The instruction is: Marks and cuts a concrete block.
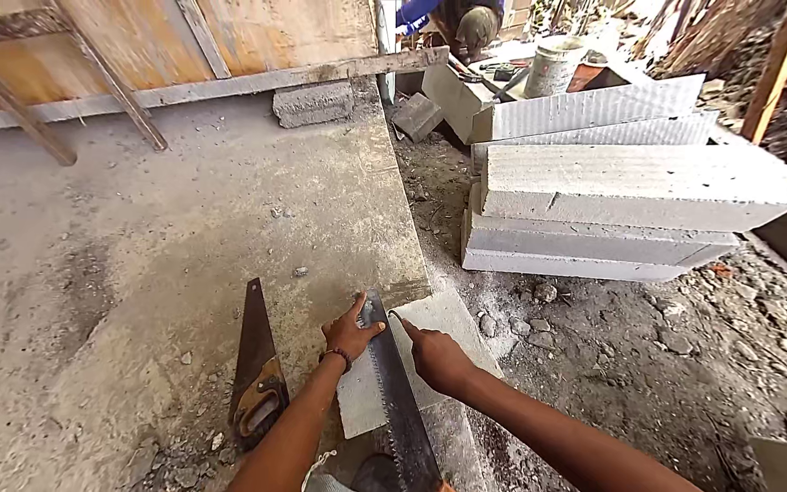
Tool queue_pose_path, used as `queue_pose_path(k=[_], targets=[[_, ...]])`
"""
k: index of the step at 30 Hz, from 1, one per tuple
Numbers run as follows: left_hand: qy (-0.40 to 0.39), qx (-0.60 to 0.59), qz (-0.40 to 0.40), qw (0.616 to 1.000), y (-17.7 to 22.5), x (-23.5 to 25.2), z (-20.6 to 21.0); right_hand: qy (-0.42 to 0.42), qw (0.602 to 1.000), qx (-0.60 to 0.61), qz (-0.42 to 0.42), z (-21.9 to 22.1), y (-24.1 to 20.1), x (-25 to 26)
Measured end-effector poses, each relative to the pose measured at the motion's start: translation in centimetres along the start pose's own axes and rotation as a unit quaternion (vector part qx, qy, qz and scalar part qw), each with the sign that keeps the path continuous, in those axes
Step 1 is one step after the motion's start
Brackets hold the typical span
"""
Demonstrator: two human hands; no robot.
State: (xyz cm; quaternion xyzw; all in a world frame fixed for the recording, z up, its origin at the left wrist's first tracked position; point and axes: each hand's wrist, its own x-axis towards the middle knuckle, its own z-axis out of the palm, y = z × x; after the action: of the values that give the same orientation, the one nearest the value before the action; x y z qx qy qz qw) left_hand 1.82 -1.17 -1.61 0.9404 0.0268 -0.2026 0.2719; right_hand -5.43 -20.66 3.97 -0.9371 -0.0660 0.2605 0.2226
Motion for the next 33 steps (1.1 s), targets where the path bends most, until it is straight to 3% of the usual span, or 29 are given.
queue_pose_path(k=[13,22,31,33], targets=[[0.003,-0.011,0.018,1.0,-0.1,-0.4,0.2,0.0,1.0,-0.02,-0.006,0.7,0.0,-0.6],[0.001,-0.022,0.015,1.0,0.2,-0.3,0.1,-0.067,0.997,-0.001,-0.034,1.8,1.7,-6.2],[0.001,-0.015,0.016,1.0,0.2,-0.1,0.0,-0.08,0.994,0.019,-0.075,5.0,4.4,-13.2],[0.001,-0.018,0.015,1.0,0.3,0.1,0.1,-0.119,0.99,0.002,-0.08,5.0,5.0,-14.5]])
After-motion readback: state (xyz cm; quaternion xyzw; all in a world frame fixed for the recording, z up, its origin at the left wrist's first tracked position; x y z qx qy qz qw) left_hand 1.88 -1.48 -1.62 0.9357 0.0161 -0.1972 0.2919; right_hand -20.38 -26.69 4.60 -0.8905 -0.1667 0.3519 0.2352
